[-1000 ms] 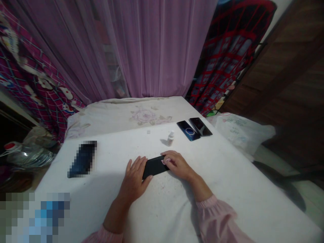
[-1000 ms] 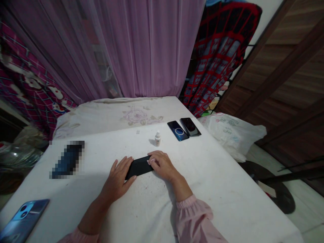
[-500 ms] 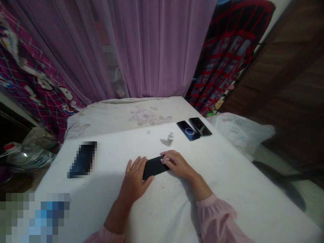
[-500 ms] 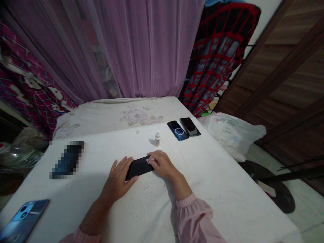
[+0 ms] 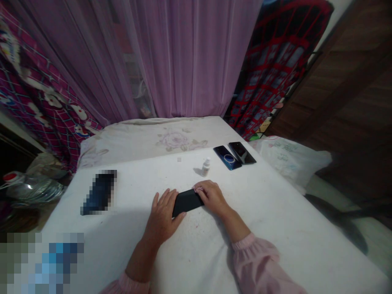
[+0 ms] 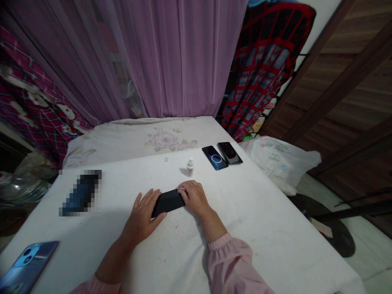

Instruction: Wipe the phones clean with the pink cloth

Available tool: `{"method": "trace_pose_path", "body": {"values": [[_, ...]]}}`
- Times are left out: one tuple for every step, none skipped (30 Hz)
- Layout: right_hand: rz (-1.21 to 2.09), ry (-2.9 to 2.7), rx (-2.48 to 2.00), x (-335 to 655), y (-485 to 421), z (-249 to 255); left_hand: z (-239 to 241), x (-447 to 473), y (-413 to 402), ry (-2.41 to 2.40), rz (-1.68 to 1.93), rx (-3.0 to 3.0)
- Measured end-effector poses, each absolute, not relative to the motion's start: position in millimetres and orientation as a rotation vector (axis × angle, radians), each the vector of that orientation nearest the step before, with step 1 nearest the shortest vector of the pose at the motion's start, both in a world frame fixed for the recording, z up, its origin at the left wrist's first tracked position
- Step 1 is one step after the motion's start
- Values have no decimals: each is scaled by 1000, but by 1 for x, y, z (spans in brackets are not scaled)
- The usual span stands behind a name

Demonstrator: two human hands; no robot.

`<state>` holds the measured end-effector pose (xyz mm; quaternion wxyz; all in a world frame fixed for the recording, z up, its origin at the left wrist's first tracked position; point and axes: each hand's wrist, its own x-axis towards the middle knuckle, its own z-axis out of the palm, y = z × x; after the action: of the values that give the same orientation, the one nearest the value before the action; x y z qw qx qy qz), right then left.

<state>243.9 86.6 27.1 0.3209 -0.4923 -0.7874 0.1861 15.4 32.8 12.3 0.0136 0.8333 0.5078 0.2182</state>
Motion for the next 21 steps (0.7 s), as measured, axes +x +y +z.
{"method": "trace_pose_path", "body": {"values": [[460,-2062,-1321,242,87,26,12,16,33,1585,686,2598],[442,-2057,-1335,240,87,26,12,16,33,1588,690,2600],[439,-2053,-1335,240,87,26,12,16,32,1592,694,2601],[450,-2052,-1322,241,87,26,13,16,32,1596,697,2602],[473,-2055,-1295,243,87,27,13,16,32,1598,698,2602],[505,-2062,-1256,246,86,28,13,16,32,1602,698,2601],[546,-2072,-1208,250,85,29,14,16,32,1606,698,2598],[590,-2086,-1157,254,84,31,14,17,32,1608,697,2595],[633,-2102,-1109,258,83,32,14,17,32,1611,696,2590],[669,-2115,-1072,262,82,34,14,17,32,1614,695,2584],[693,-2124,-1051,264,81,35,14,17,32,1618,695,2578],[702,-2129,-1045,265,81,36,13,17,33,1620,694,2573],[697,-2132,-1048,265,80,36,13,17,33,1619,694,2570],[678,-2125,-1058,264,81,35,13,17,33,1618,695,2567],[648,-2111,-1079,261,81,34,13,17,33,1616,696,2566],[613,-2093,-1114,257,82,32,13,17,33,1614,697,2567],[574,-2074,-1159,253,83,31,13,17,33,1614,698,2566],[537,-2057,-1211,249,84,29,14,18,33,1619,699,2564],[503,-2046,-1265,245,85,28,15,18,32,1626,699,2560],[475,-2040,-1311,242,86,27,16,19,32,1633,696,2555],[455,-2041,-1344,240,86,27,16,19,31,1637,692,2551]]}}
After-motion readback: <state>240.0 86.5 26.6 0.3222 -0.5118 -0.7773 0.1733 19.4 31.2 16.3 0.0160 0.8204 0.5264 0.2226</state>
